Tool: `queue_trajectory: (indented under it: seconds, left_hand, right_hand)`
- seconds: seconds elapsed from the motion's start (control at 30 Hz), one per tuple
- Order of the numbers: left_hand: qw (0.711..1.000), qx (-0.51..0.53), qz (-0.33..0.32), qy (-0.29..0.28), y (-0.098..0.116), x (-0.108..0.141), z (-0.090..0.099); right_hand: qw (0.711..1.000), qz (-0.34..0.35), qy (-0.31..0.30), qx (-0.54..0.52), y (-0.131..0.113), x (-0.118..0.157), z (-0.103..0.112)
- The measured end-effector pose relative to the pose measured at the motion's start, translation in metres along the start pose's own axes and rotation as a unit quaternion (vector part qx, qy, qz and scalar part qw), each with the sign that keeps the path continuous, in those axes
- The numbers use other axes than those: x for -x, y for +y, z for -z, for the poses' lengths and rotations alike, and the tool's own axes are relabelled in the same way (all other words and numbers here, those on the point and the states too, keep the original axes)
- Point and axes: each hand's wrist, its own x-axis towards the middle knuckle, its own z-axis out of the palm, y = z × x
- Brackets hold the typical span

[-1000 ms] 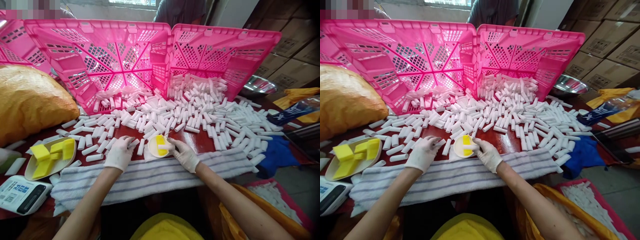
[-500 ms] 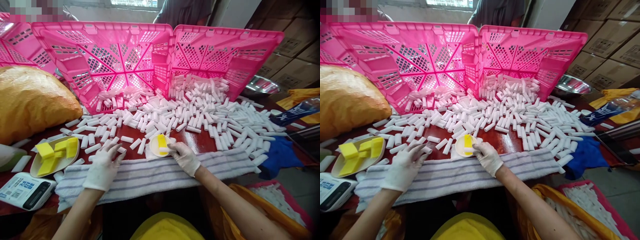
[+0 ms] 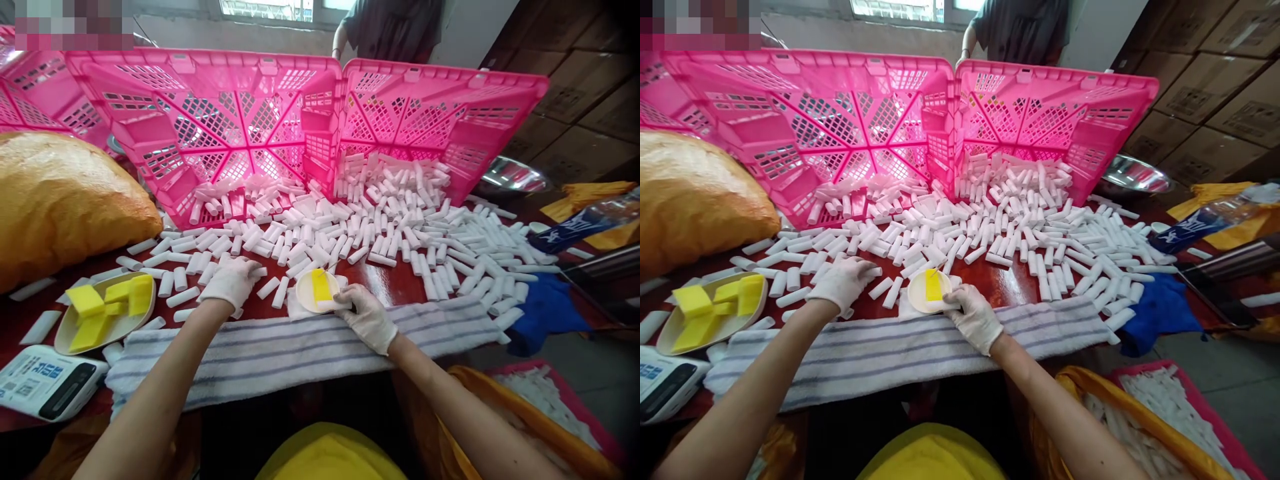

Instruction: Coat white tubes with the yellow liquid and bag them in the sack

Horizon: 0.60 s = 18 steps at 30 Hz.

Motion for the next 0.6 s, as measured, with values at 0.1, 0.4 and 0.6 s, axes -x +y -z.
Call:
queue_trajectory:
  seconds: [0.1,0.4,0.6]
  left_hand:
    - [0.997,0.06,0.001,0.045,0.011,0.009,0.004]
    - [0.763,0.637,0.072,-0.084,0.088,0.067,0.0]
    - [0.628,0.755,0.134,-0.133,0.105,0.077,-0.007]
  right_hand:
    - [0.993,-0.068,0.033,-0.093,-0.008,0.002,0.006]
    - [0.927,-0.238,0.049,-0.285,-0.041,-0.004,0.018]
    - [0.927,-0.235,0.052,-0.286,-0.049,0.006,0.02]
